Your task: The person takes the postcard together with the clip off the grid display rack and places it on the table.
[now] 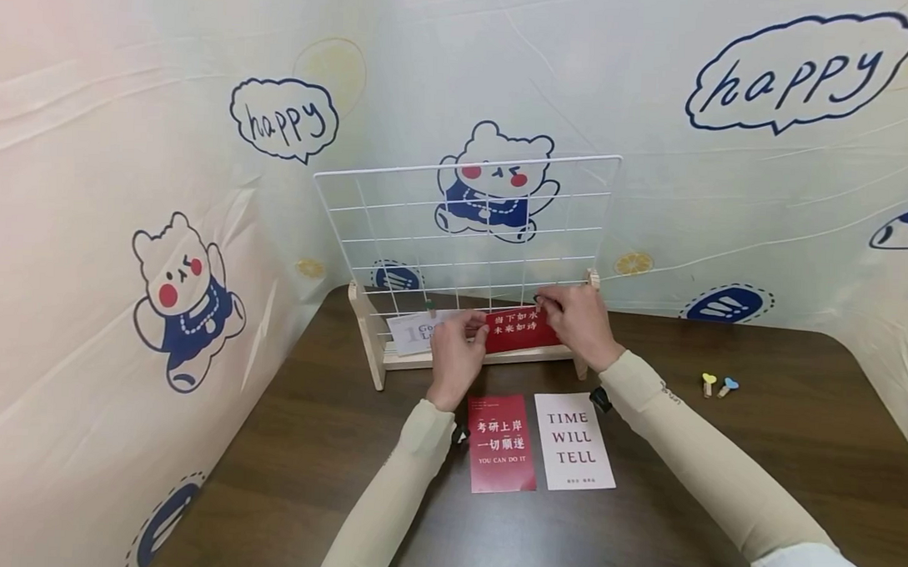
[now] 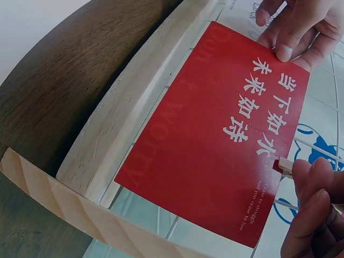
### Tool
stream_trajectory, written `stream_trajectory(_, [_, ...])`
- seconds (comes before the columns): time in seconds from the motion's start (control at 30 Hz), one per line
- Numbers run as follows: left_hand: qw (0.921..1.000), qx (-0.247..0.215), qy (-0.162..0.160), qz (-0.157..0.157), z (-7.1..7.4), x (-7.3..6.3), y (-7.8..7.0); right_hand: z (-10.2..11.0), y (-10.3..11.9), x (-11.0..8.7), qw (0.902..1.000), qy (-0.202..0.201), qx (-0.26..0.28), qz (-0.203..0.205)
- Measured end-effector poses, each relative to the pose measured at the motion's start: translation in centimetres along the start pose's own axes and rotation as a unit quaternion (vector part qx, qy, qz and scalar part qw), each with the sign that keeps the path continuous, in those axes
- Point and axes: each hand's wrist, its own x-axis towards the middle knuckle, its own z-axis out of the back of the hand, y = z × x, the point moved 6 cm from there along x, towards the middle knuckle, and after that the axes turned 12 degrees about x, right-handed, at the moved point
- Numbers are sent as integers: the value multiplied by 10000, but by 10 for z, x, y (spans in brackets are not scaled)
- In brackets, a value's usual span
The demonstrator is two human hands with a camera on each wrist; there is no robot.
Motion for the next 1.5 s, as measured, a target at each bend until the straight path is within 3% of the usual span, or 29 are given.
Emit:
stream_trajectory(0.47, [9998,-27,-26,-203,4,-3,-4,12,11,-3,9990,-186,224,344])
stream_trajectory(0.77, [9997,-53,6,-249,6,-4,-7,32,11,-15,9987,-217,400,243])
stream_trajectory(1.5, [9994,-59,326,33,15,-11,-6,72,-9,-52,9986,-366,374,50])
